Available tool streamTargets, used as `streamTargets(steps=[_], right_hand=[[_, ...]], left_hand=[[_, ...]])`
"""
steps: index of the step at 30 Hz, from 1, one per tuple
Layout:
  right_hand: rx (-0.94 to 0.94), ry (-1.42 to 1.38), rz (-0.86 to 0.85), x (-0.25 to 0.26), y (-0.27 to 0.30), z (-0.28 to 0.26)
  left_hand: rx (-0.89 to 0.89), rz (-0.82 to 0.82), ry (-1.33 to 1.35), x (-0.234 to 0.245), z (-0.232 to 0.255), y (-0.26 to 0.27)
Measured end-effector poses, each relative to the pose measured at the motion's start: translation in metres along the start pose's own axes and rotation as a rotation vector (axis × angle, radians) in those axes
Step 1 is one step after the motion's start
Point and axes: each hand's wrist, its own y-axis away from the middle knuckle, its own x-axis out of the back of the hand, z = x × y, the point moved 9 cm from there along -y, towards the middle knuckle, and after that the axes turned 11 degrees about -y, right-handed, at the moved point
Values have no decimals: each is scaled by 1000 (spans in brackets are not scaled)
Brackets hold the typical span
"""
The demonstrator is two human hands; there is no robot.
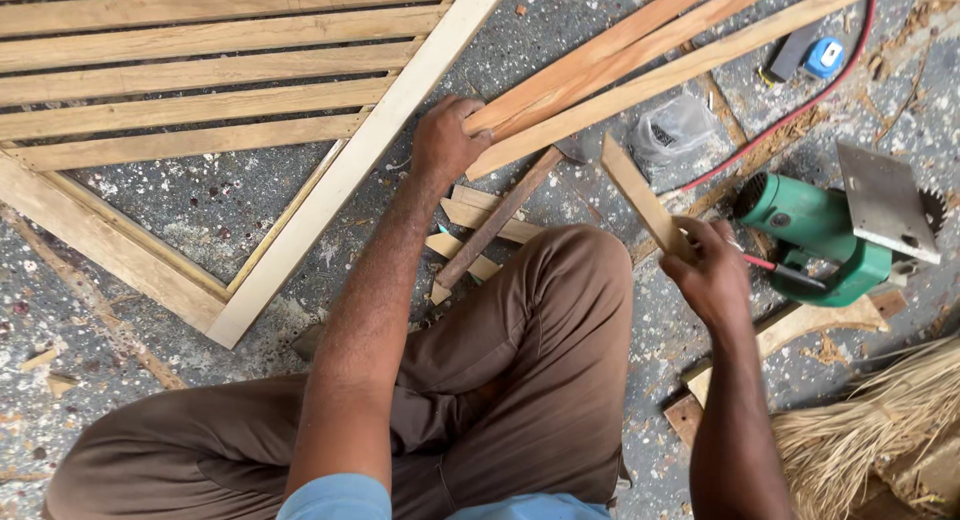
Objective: The person marks wooden slats with a pencil and then cuts them using a circular saw while sitting on the floor.
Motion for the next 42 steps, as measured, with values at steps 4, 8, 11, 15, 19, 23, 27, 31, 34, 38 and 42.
streamTargets(steps=[4, 8, 11, 15, 19, 23, 27, 31, 34, 38, 42], right_hand=[[221, 163, -38, 18, -24, -43], [757, 223, -36, -5, -116, -110], [976, 234, -64, -49, -190, -141], [906, 356, -254, -105, -251, -132], [763, 500, -412, -137, -274, -114], [749, 718, -431, -146, -276, -110], [686, 716, -487, -146, -272, -117], [680, 742, -470, -144, -268, -119], [572, 775, -499, -146, -270, -110], [784, 520, -336, -123, -248, -135], [873, 523, 13, -63, -191, -124]], left_hand=[[31, 1, 176, -6, -12, 9], [54, 21, 272, -5, -14, 12], [150, -2, 358, -6, -18, 12], [110, 64, 335, -4, -15, 15], [-21, 151, 248, -3, -14, 14], [37, 120, 240, -13, -22, 15], [30, 136, 197, -8, -19, 12], [67, 109, 167, -11, -21, 14], [66, 104, 183, -13, -22, 15], [74, 100, 208, -14, -23, 14], [44, 91, 206, -14, -21, 14]])
